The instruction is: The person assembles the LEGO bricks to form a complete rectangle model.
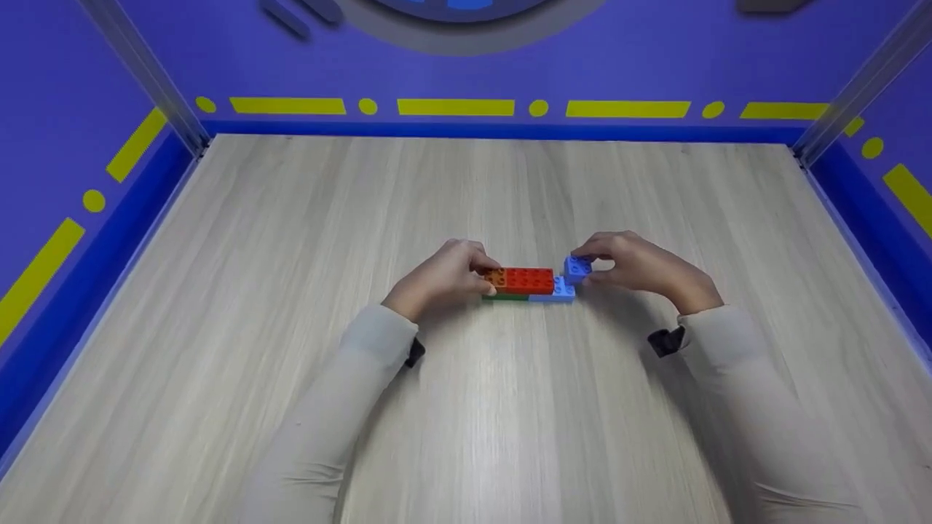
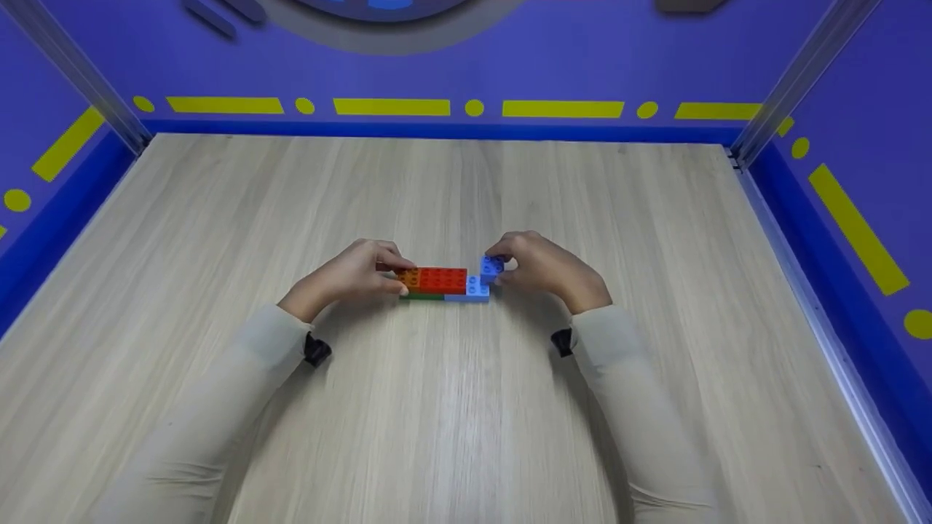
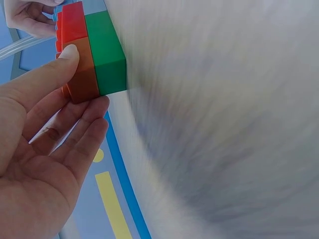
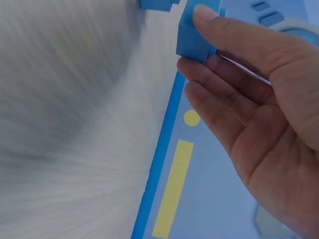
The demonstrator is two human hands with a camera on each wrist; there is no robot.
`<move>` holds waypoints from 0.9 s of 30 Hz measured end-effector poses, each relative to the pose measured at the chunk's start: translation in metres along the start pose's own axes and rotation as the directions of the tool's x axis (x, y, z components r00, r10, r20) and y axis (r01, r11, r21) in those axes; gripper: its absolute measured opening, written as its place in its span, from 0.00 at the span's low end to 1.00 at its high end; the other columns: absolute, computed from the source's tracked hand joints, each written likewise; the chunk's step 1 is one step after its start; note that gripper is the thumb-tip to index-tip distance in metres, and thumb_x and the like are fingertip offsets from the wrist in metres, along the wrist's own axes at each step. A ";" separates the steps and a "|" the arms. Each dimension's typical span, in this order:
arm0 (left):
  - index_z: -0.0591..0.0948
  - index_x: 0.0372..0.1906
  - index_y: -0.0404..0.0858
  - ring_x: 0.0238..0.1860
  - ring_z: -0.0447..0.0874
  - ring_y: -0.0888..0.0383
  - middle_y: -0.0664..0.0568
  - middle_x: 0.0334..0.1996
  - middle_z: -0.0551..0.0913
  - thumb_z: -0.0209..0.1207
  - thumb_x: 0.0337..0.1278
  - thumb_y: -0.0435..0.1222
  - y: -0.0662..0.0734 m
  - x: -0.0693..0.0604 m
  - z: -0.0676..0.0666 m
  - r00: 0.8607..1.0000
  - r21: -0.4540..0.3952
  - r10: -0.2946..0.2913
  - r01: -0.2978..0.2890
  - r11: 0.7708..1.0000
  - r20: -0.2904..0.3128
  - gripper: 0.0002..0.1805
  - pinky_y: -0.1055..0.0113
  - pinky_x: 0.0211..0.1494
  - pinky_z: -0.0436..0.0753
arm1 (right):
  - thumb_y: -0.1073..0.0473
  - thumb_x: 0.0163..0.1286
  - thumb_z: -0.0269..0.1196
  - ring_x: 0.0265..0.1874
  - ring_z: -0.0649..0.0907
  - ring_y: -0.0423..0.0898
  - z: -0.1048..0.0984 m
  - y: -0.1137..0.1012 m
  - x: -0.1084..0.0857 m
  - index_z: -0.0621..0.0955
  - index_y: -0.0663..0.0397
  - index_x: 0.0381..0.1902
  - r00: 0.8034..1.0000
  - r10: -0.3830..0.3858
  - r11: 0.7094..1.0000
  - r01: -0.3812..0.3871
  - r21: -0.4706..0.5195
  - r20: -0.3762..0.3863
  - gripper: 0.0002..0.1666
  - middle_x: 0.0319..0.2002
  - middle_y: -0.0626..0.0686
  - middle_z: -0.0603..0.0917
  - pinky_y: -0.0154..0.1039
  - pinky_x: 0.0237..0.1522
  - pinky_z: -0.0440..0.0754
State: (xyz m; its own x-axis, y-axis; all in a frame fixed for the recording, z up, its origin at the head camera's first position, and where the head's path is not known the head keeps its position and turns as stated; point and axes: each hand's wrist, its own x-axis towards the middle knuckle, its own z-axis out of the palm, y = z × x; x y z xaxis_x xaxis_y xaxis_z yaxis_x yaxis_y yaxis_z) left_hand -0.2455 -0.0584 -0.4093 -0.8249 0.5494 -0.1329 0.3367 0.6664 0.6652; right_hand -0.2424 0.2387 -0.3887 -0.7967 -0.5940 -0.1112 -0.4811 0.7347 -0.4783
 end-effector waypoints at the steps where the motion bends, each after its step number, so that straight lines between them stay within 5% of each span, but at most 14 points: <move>1: 0.84 0.52 0.40 0.40 0.72 0.58 0.50 0.42 0.82 0.69 0.50 0.34 0.000 0.000 0.000 1.000 0.002 0.002 -0.002 1.000 -0.002 0.20 0.71 0.43 0.70 | 0.66 0.61 0.67 0.51 0.81 0.54 0.000 -0.001 0.000 0.80 0.61 0.57 1.000 0.003 1.000 -0.003 -0.002 0.004 0.25 0.51 0.58 0.82 0.52 0.56 0.78; 27: 0.84 0.53 0.40 0.39 0.73 0.59 0.50 0.42 0.82 0.69 0.51 0.35 -0.001 0.001 -0.001 1.000 0.006 -0.003 0.003 1.000 0.014 0.21 0.72 0.43 0.70 | 0.64 0.60 0.69 0.51 0.82 0.53 0.008 -0.011 0.003 0.80 0.61 0.56 0.999 -0.049 0.999 0.049 -0.016 0.021 0.25 0.50 0.57 0.83 0.51 0.54 0.80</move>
State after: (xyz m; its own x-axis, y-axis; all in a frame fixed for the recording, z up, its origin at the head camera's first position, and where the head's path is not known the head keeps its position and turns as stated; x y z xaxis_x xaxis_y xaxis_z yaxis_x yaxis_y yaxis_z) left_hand -0.2468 -0.0592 -0.4089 -0.8194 0.5545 -0.1455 0.3369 0.6712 0.6603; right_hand -0.2365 0.2266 -0.3912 -0.7645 -0.6359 -0.1057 -0.5255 0.7097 -0.4692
